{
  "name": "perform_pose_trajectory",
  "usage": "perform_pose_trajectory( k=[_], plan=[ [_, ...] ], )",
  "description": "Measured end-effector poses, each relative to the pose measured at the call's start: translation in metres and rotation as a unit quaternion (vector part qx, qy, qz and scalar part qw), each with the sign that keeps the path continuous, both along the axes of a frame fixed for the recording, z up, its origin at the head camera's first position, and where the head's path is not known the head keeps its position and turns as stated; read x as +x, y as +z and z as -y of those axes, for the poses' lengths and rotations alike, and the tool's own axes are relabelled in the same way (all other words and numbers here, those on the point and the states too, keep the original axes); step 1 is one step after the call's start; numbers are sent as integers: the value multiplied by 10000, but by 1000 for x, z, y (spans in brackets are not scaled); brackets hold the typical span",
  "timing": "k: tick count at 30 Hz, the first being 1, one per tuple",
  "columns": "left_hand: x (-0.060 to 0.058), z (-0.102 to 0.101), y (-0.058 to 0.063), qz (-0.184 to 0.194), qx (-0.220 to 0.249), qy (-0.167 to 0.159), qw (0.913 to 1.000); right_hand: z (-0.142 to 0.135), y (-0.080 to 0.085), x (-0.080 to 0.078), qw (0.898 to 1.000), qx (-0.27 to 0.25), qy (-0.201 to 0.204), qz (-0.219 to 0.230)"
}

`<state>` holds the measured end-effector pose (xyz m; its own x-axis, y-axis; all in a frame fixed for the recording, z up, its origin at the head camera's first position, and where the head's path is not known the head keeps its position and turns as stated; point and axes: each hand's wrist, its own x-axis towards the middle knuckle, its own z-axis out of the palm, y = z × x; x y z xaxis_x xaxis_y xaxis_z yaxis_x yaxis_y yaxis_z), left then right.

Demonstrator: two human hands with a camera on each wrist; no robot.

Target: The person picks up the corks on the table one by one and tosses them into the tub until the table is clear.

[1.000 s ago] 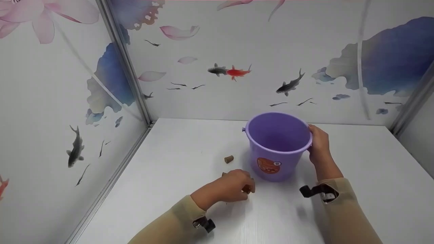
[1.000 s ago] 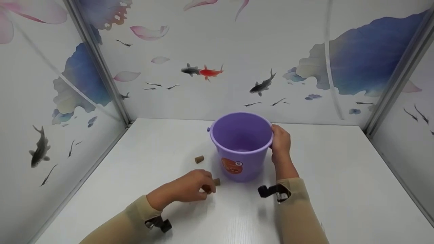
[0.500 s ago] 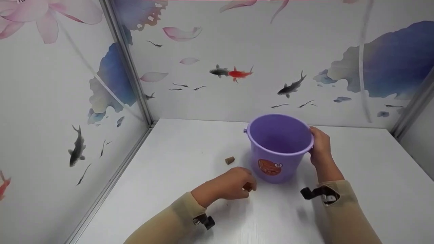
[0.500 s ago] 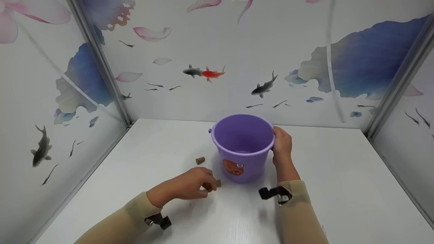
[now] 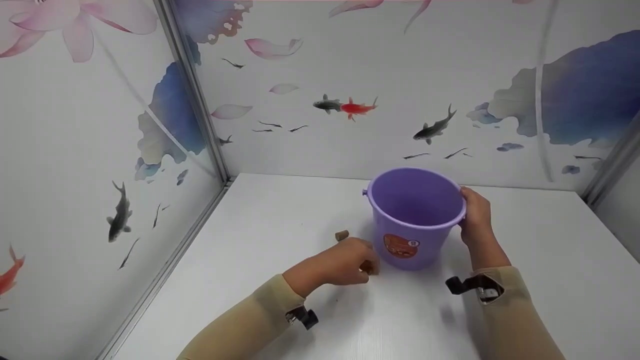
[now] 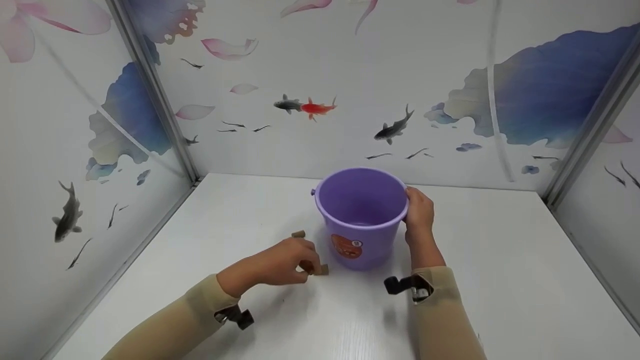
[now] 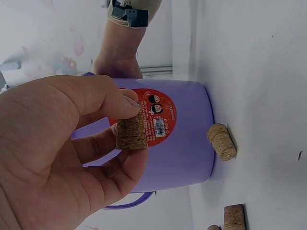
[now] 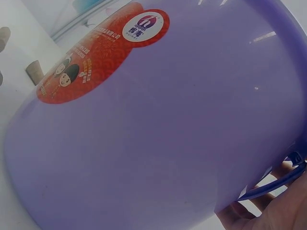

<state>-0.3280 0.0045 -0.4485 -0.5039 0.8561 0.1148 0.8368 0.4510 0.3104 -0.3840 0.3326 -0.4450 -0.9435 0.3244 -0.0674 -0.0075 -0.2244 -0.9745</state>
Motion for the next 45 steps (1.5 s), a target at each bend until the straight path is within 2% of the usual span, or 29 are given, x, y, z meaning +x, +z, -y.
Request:
perform_pose_trajectory(
  k=[7,12,18,23,26,33,40,45],
  plan=[
    [-2,-2,3,75,-17,44,10000,-1,-2,-2,10000,53,47,7],
    [-3,-3,6,-26,-41,66,10000,0,-2,-1,9999,90,20,-50],
    [-3,-1,17,-20,-49,229,9997,0,-2,-1,10000,-28,-10,-17],
    [-4,-1,25,-30,43,235,9997,-1,-3,-1,10000,7,-3,-28],
    [-6,0,26,-113,132,204,9996,-1,-2,-1,10000,49,9,-51],
    [-11,5,21,-388,14,237,9990,2,-1,-1,9998,168,-6,-68],
    [-17,12,23,-118,177,485,9986,1,-1,-2,9999,125,-11,-23],
    [-20,14,25,-137,345,610,9974,0,-1,-2,9999,102,-73,-44]
  ],
)
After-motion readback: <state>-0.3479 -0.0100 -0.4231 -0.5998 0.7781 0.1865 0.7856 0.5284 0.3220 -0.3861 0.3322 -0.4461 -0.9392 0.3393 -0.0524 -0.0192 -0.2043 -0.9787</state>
